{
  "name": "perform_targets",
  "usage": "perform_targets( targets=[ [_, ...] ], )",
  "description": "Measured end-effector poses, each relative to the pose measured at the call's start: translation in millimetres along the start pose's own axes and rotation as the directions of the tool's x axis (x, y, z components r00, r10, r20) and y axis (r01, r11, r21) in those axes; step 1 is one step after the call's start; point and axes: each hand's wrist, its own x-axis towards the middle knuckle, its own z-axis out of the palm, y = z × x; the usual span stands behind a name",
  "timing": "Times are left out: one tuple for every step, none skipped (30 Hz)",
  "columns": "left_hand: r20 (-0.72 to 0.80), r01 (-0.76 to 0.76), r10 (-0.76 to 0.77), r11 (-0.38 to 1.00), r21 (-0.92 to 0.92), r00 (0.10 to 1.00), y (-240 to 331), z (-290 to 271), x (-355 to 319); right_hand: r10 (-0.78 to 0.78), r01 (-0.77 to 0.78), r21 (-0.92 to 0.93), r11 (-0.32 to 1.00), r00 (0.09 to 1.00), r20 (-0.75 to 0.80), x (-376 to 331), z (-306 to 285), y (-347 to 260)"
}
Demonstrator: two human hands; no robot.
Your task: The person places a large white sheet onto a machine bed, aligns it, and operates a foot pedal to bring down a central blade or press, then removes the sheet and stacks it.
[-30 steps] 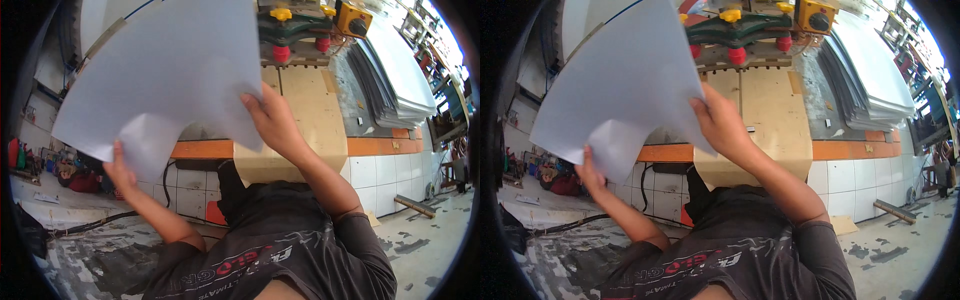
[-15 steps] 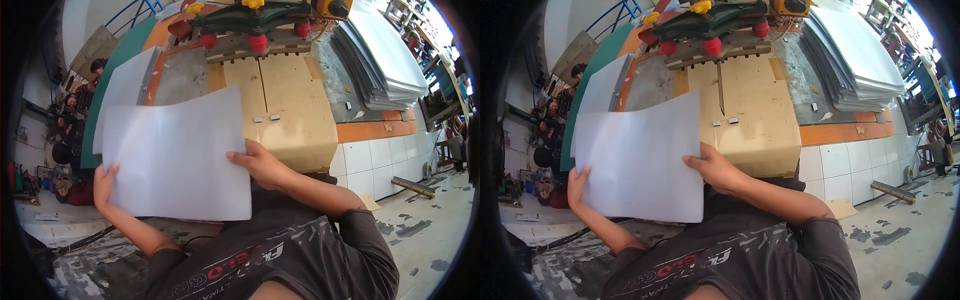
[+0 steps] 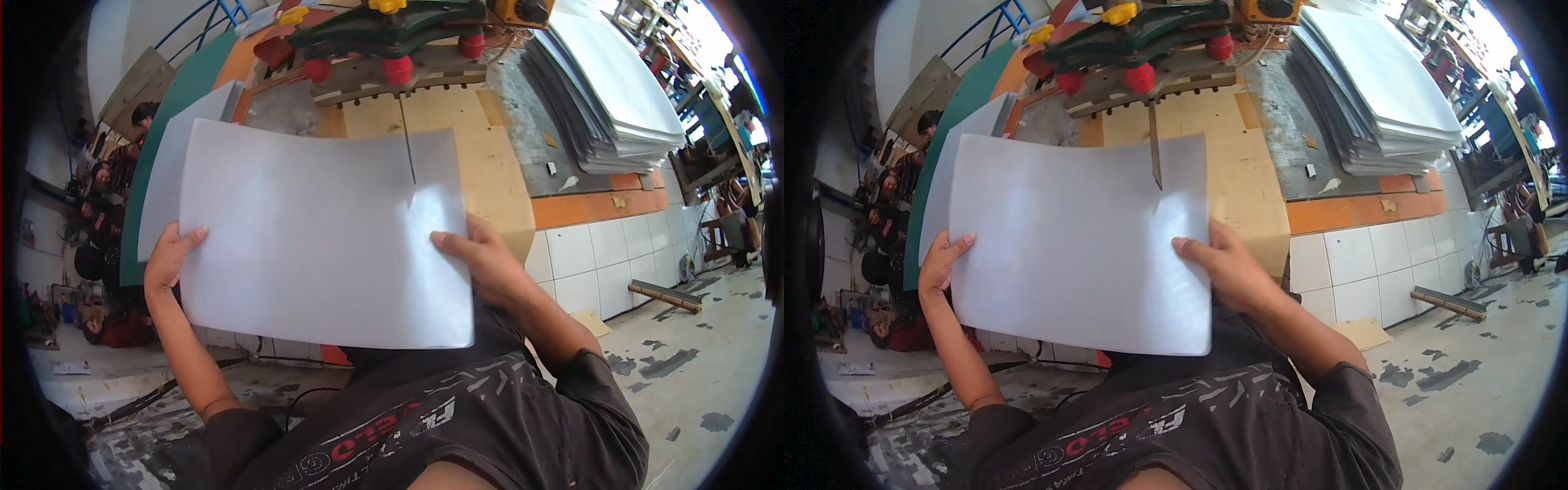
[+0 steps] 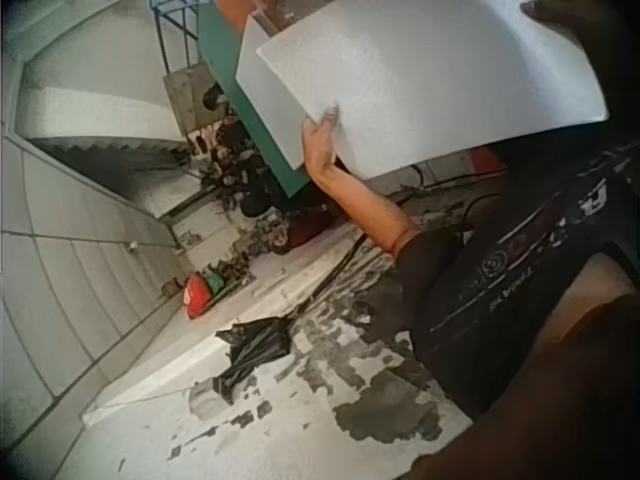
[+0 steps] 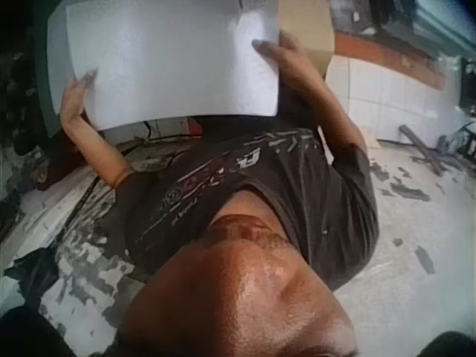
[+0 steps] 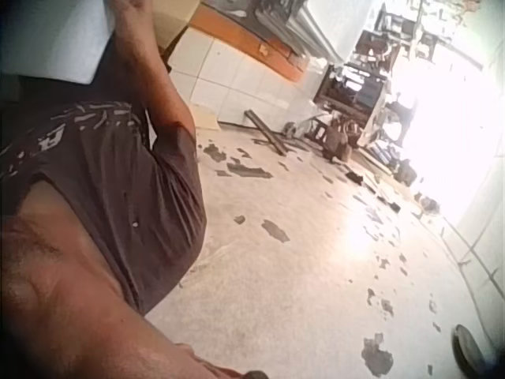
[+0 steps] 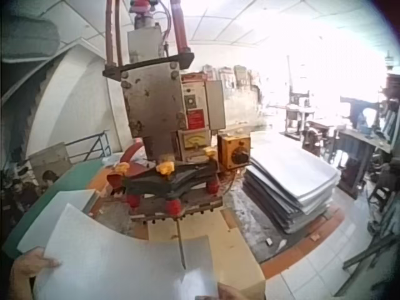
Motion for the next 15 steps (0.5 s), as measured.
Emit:
perform_targets(
  targets=[
    [0.057, 0.023, -0.02, 0.998, -0.053, 0.998, 1.0, 6.6, 5.1, -0.004, 0.003, -0.003, 1.0, 0.999, -0.05, -3.2, -6.6, -10.3],
    [0.062, 0.019, -0.016, 0.998, -0.054, 0.998, 3.8, 15.6, 8.5, -0.006, 0.001, -0.064, 0.998, 0.997, -0.078, -2.3, -19.6, -16.6],
    [0.12, 0.044, -0.03, 0.992, -0.121, 0.992, 6.9, 28.4, 12.7, -0.027, 0.017, -0.115, 0.993, 0.996, -0.088, -2.4, -30.9, -25.9],
    [0.175, 0.074, -0.041, 0.98, -0.185, 0.984, 10.5, 41.5, 15.6, -0.047, 0.031, -0.165, 0.986, 0.995, -0.093, -1.3, -41.6, -35.3],
    [0.179, 0.077, -0.039, 0.974, -0.214, 0.983, 12.4, 57.4, 24.6, -0.079, 0.048, -0.226, 0.973, 0.989, -0.127, 3.3, -54.9, -43.2],
    [0.185, 0.079, -0.039, 0.974, -0.213, 0.982, 9.3, 66.5, 39.9, -0.111, 0.061, -0.288, 0.956, 0.981, -0.157, 9.8, -68.6, -50.9],
    [0.232, 0.056, -0.009, 0.978, -0.201, 0.973, 6.3, 75.1, 57.3, -0.17, 0.119, -0.345, 0.931, 0.978, -0.123, 16.3, -82.8, -59.4],
    [0.276, 0.036, 0.018, 0.981, -0.191, 0.961, 5.3, 83.7, 71.2, -0.208, 0.107, -0.458, 0.882, 0.962, -0.174, 18.4, -84.2, -74.9],
    [0.281, 0.037, 0.02, 0.98, -0.194, 0.96, 4.8, 92.7, 83.4, -0.263, 0.086, -0.574, 0.814, 0.936, -0.233, 24.0, -85.8, -86.4],
    [0.258, 0.003, 0.05, 0.98, -0.2, 0.965, 10.5, 107.2, 96.1, -0.325, 0.05, -0.676, 0.735, 0.901, -0.287, 30.6, -91.5, -97.0],
    [0.23, -0.029, 0.078, 0.978, -0.208, 0.97, 16.7, 119.0, 105.6, -0.324, 0.046, -0.677, 0.735, 0.9, -0.292, 40.9, -98.5, -107.2],
    [0.23, -0.026, 0.075, 0.978, -0.208, 0.97, 23.5, 127.9, 114.1, -0.337, 0.039, -0.723, 0.689, 0.901, -0.273, 53.4, -107.0, -116.8],
    [0.183, -0.05, 0.091, 0.975, -0.215, 0.979, 30.2, 135.1, 123.1, -0.346, 0.034, -0.767, 0.641, 0.904, -0.249, 67.5, -115.4, -124.3],
    [0.138, -0.078, 0.11, 0.972, -0.221, 0.984, 37.2, 141.4, 134.3, -0.344, 0.034, -0.767, 0.64, 0.906, -0.247, 81.1, -125.7, -130.8],
    [0.133, -0.076, 0.107, 0.972, -0.222, 0.985, 42.4, 145.7, 145.6, -0.391, 0.069, -0.814, 0.576, 0.898, -0.2, 95.8, -137.0, -135.3]
  ],
)
